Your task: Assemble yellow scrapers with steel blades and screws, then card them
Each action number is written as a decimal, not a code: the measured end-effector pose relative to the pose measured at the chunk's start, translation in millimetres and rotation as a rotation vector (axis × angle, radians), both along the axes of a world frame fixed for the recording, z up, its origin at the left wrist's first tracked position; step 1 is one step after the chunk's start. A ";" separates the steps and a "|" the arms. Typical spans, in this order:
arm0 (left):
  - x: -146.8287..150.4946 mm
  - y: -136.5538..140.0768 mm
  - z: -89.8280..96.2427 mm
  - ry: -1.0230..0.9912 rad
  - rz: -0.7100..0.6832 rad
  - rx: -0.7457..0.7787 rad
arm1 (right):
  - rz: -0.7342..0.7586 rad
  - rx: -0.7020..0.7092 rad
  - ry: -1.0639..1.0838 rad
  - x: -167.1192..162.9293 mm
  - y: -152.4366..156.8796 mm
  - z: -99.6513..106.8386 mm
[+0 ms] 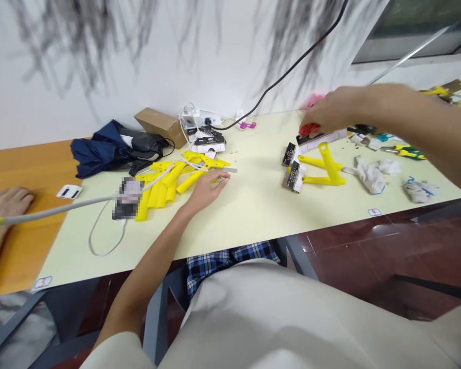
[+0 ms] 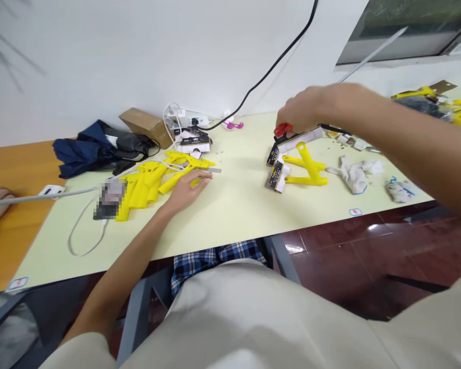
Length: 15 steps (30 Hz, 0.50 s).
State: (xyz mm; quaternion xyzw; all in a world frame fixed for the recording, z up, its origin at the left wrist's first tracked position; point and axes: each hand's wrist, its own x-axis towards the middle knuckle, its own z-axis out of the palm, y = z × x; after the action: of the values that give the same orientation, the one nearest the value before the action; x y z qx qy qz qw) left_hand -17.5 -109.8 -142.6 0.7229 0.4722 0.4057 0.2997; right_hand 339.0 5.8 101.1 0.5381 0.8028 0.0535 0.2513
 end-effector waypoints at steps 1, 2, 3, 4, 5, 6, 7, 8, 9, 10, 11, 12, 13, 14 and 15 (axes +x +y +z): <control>-6.7 1.5 1.0 0.031 0.010 0.008 | 0.018 -0.045 -0.069 -7.0 -4.5 -10.5; -13.7 2.4 1.7 0.061 0.023 0.018 | 0.029 -0.062 -0.097 -12.2 -8.2 -21.8; -20.9 2.8 2.1 0.091 0.038 0.032 | 0.060 -0.073 -0.105 -15.6 -10.8 -33.3; -28.4 2.6 2.2 0.120 0.053 0.048 | 0.090 -0.084 -0.097 -17.1 -12.1 -44.6; -35.7 1.7 2.1 0.149 0.066 0.065 | 0.145 -0.101 -0.058 -17.3 -12.0 -55.0; -42.7 0.2 1.8 0.176 0.073 0.079 | 0.166 -0.111 -0.034 -16.5 -10.7 -64.3; -48.8 -2.0 1.4 0.193 0.079 0.092 | 0.137 -0.109 -0.044 -15.1 -8.1 -72.1; -53.6 -4.8 1.1 0.201 0.085 0.103 | 0.128 -0.112 -0.045 -13.4 -4.4 -78.5; -56.4 -8.2 1.0 0.199 0.089 0.110 | 0.111 -0.106 -0.058 -11.3 0.4 -83.4; -56.6 -11.8 1.1 0.188 0.093 0.115 | 0.107 -0.098 -0.069 -8.9 6.3 -87.2; -53.6 -15.5 1.5 0.172 0.091 0.115 | 0.111 -0.087 -0.080 -6.1 13.2 -90.1; -46.9 -19.0 2.4 0.154 0.076 0.113 | 0.113 -0.070 -0.084 -3.0 20.7 -92.5; -36.1 -21.9 3.8 0.132 0.051 0.113 | 0.108 -0.050 -0.066 0.1 28.5 -94.7; -21.3 -24.1 5.5 0.120 -0.006 0.111 | 0.085 -0.023 -0.008 3.1 36.1 -96.9; -2.4 -25.5 7.7 0.118 -0.081 0.127 | 0.068 0.008 0.116 5.4 43.1 -99.2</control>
State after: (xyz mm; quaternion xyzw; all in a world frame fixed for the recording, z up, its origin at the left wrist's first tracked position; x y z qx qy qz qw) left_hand -19.9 -135.2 -134.9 0.7816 0.4329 0.3790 0.2411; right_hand 344.4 48.8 1.9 0.5136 0.8336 0.0339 0.2003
